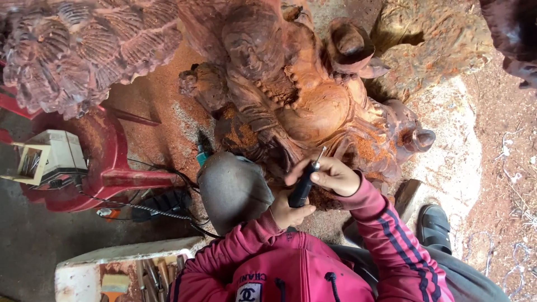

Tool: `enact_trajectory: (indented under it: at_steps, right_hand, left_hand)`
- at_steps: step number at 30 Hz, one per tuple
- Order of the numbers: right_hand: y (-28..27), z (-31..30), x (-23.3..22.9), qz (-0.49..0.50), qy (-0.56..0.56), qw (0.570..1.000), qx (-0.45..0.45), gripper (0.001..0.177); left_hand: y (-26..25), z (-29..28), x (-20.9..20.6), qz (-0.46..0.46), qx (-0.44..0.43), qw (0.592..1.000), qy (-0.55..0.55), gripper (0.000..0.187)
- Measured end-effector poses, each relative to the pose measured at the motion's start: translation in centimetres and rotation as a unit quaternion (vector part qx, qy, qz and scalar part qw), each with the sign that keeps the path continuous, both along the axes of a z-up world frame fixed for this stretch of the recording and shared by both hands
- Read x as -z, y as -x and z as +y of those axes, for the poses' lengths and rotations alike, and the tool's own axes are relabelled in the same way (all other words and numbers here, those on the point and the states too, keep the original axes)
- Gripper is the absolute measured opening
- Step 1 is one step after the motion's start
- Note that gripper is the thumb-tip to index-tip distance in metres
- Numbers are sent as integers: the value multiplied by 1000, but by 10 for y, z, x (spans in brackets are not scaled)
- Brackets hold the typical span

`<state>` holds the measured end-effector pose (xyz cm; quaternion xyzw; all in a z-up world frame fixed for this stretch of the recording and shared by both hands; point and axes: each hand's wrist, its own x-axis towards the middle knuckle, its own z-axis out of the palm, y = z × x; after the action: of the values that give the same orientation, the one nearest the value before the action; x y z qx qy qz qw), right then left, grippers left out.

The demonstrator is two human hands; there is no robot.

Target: The person uses a rotary carving tool to shape and detail a large wooden sculpture. They work on the surface of the wood, removing material and refining the carved features throughout the clip.

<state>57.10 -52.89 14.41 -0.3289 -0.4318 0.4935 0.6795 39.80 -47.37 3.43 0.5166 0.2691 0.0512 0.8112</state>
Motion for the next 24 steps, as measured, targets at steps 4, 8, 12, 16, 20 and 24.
enact_trajectory:
  at_steps: [4, 8, 12, 16, 20, 24]
  right_hand:
    - [4, 0, 3, 39, -7, 999, -22, 33]
    - [18, 7, -8, 101, -57, 993, -36, 39]
    - [16, 12, 26, 30, -15, 996, 82, 32]
    - [34, 14, 20, -15, 36, 989, 144, 28]
    - [38, 15, 29, -59, 83, 975, 198, 26]
    - [39, 18, 18, 27, 25, 992, 118, 29]
  left_hand:
    - [2, 2, 1, -89, 44, 993, 58, 23]
    - [6, 2, 4, -143, 145, 962, 184, 26]
    - [-1, 9, 1, -32, -21, 999, -22, 20]
    - [-11, 12, 5, 127, -105, 968, -188, 18]
    - [-17, 15, 10, 191, -145, 910, -339, 22]
    - [-5, 6, 16, -5, -90, 994, -56, 20]
